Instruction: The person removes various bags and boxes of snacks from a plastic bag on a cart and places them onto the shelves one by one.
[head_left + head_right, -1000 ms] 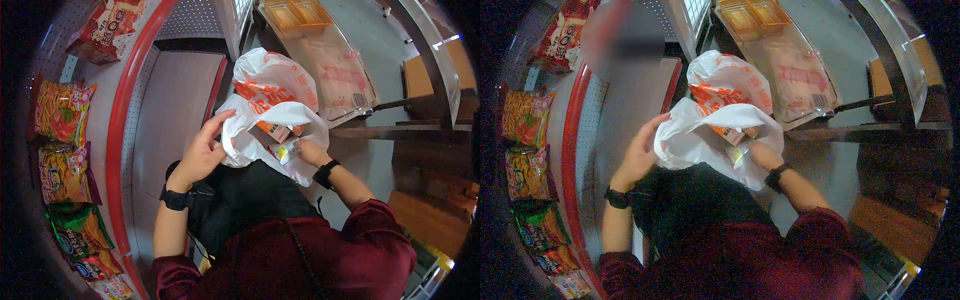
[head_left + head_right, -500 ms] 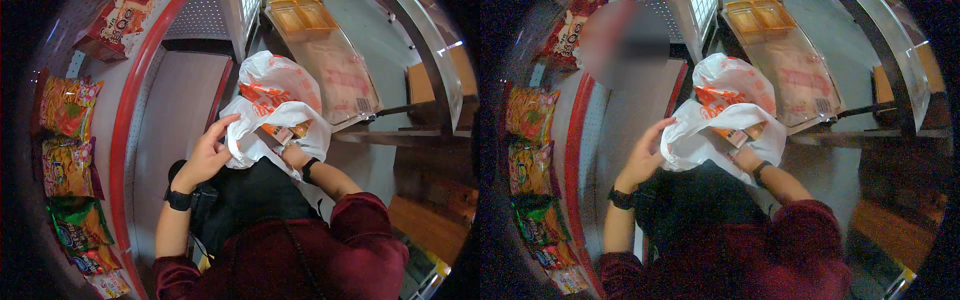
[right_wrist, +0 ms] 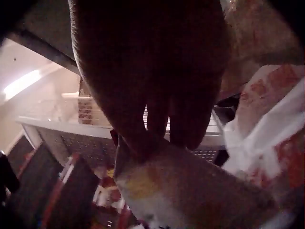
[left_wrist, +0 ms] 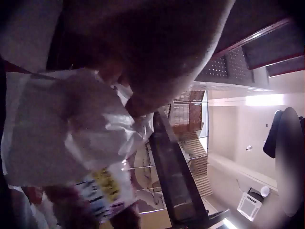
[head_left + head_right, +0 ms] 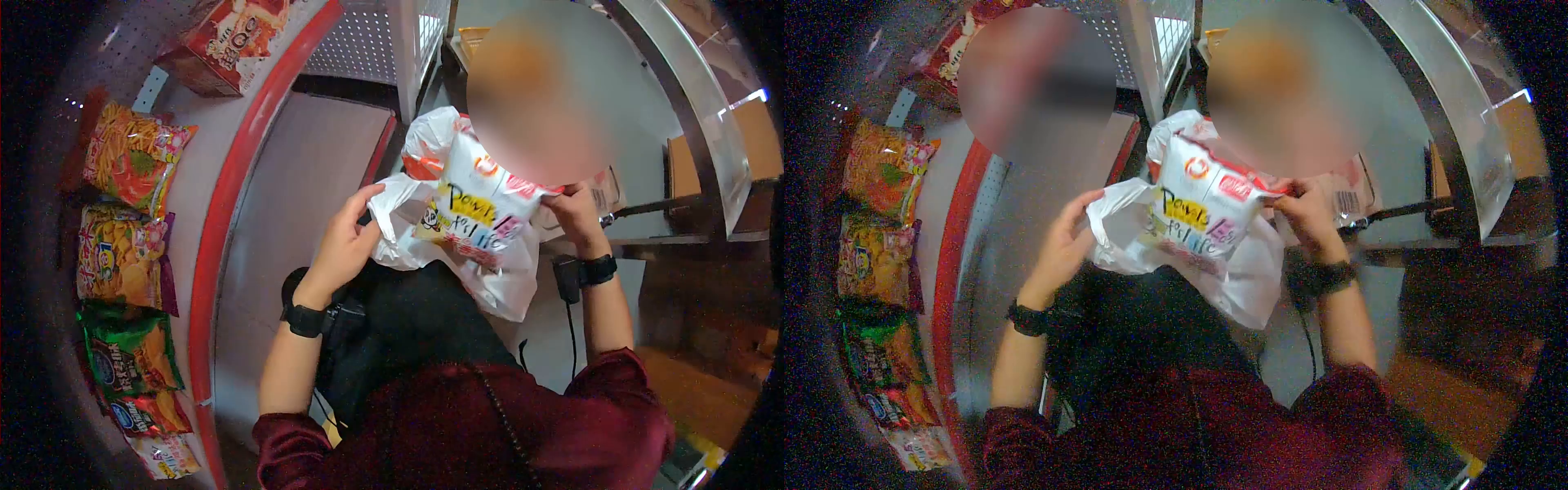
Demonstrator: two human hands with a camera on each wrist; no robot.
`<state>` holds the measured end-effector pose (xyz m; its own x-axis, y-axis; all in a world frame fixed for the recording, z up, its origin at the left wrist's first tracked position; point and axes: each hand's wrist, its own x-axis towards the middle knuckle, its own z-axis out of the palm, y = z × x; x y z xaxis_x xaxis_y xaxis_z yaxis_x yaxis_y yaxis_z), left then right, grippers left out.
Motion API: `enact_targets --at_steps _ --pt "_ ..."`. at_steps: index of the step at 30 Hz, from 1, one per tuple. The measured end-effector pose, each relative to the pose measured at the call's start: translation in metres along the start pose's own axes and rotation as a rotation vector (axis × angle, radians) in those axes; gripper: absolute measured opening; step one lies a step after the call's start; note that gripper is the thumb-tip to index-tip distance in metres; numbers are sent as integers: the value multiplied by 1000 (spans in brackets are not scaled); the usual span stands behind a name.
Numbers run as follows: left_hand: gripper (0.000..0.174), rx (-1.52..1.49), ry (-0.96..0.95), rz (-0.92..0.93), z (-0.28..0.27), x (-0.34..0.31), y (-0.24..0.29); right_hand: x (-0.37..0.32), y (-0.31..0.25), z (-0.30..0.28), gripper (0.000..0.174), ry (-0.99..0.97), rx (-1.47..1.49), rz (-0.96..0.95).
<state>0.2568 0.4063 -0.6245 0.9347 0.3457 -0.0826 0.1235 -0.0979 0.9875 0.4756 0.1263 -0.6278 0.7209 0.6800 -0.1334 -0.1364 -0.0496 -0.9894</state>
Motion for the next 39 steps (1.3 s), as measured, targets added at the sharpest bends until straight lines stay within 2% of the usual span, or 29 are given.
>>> enact_targets --at_steps 1,2,3,4,6,7,9,10,11,12,13,14,16,18,20,22,23,26,27,29,31,32,33,34,36,37,38,39 --pt "35 3 8 12 -2 1 0 3 -16 9 9 -15 161 -86" --pt "32 191 77 75 -4 1 0 7 -25 17 11 -34 323 -169" --pt "29 379 151 136 -7 1 1 12 -28 21 11 -47 323 -179" --pt "29 385 168 143 -10 0 5 18 -29 25 12 -62 401 -209" --pt "27 700 432 421 -14 -6 17 31 -29 38 12 -98 506 -224" --pt "27 713 456 419 -14 -9 26 38 -25 43 12 -125 512 -228" --pt "29 142 252 256 -11 -18 44 49 -29 61 13 -186 527 -147" --pt "33 -10 201 230 -10 -22 41 51 -35 81 14 -165 579 -195" --pt "45 87 177 241 -12 -29 47 56 -35 88 14 -197 583 -200" --pt "51 8 204 267 -9 -34 43 60 -32 94 15 -236 595 -182" --pt "58 -64 205 298 21 -38 57 47 -42 74 15 -253 615 -177" --pt "58 -47 225 297 27 -39 65 46 -49 81 15 -228 646 -206" --pt "70 -76 160 187 33 -41 73 52 -48 89 14 -239 654 -190" --pt "71 -88 163 124 44 -45 88 52 -56 87 11 -200 600 -117" --pt "73 -124 171 51 52 -51 99 52 -59 79 11 -245 532 -88" --pt "73 -247 227 -121 45 -64 104 53 -55 94 11 -256 454 -82" --pt "73 -231 259 -117 41 -71 103 47 -54 95 14 -291 407 -96" --pt "66 20 318 0 30 -100 103 29 -76 100 22 -233 342 -151" --pt "70 30 371 -66 29 -111 114 33 -79 93 23 -234 324 -137" --pt "77 285 497 45 28 -138 130 45 -80 63 21 -277 65 -73" --pt "79 258 669 151 33 -164 145 55 -83 38 19 -342 297 59" --pt "79 484 816 144 39 -185 159 61 -83 24 17 -346 251 26" --pt "76 367 941 186 1 -229 141 66 -82 9 16 -340 206 -7" --pt "74 250 1063 243 -38 -273 121 56 -54 101 16 -366 170 -18" --pt "66 119 1277 148 -49 -342 94 58 -38 99 16 -367 -15 -181" --pt "64 68 1356 263 -46 -356 102 61 -37 100 15 -370 -74 -240" --pt "61 23 1427 380 -43 -369 111 60 -40 105 15 -339 120 -91" --pt "61 36 1438 384 -43 -385 115 58 -44 109 14 -304 310 64"
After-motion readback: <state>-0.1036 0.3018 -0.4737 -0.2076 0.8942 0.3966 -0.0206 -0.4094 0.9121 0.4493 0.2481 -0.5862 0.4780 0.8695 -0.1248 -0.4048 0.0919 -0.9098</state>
